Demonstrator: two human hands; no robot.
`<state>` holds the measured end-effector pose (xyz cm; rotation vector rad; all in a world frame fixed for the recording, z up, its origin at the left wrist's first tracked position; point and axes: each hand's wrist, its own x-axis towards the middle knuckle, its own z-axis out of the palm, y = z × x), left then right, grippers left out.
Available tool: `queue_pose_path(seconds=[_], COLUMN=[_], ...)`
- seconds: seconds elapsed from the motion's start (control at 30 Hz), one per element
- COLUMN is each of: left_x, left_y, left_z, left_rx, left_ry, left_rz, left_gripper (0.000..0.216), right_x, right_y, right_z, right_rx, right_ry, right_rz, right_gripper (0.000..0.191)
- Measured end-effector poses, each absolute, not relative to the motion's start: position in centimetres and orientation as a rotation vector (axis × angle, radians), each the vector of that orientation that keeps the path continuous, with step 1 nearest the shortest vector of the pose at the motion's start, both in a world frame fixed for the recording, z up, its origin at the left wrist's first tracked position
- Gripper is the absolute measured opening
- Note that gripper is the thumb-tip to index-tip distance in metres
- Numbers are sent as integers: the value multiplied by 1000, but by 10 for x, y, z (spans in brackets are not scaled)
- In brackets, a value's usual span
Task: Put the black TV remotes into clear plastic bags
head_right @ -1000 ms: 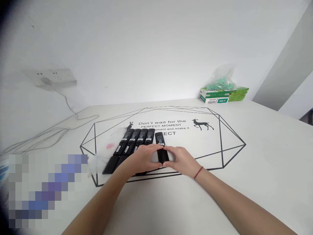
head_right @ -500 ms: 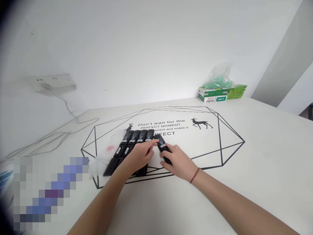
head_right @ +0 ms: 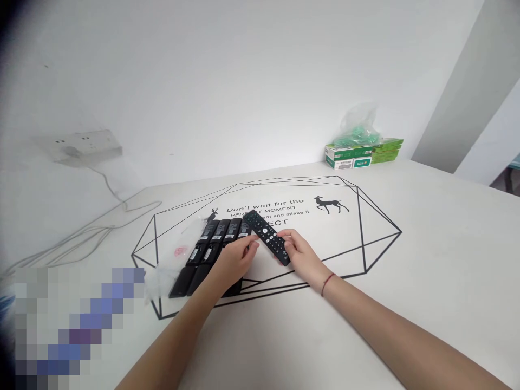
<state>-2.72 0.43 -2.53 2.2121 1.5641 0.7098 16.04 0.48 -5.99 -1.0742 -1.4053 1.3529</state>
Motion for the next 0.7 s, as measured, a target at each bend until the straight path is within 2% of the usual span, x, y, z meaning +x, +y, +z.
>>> queue_pose_path(seconds=[0.13,0.27,0.5,0.6,0.7], left_x=[-25,-25,-19,-32,-73], left_y=[4,7,-1,4,17], left_z=[-18,-19,-18,-10,0], left_rx=[1959,1725,2049,2232,2117], left_ry=[1525,1391,1253,1456,2012], left_rz=[852,963,815,894,988], left_gripper=[34,29,34,36,33], right_x=[153,151,152,153,153], right_y=[-4,-12,-12,-12,-14], right_z=[-60,-57,-57,-59,-56], right_rx=[-802,-783,-773,-802,-854], right_ry=[-1313,-1276,-1346,-1318,-1246], right_rz=[1484,1570,1738,1744,1750], right_gripper=[38,41,40,38,38])
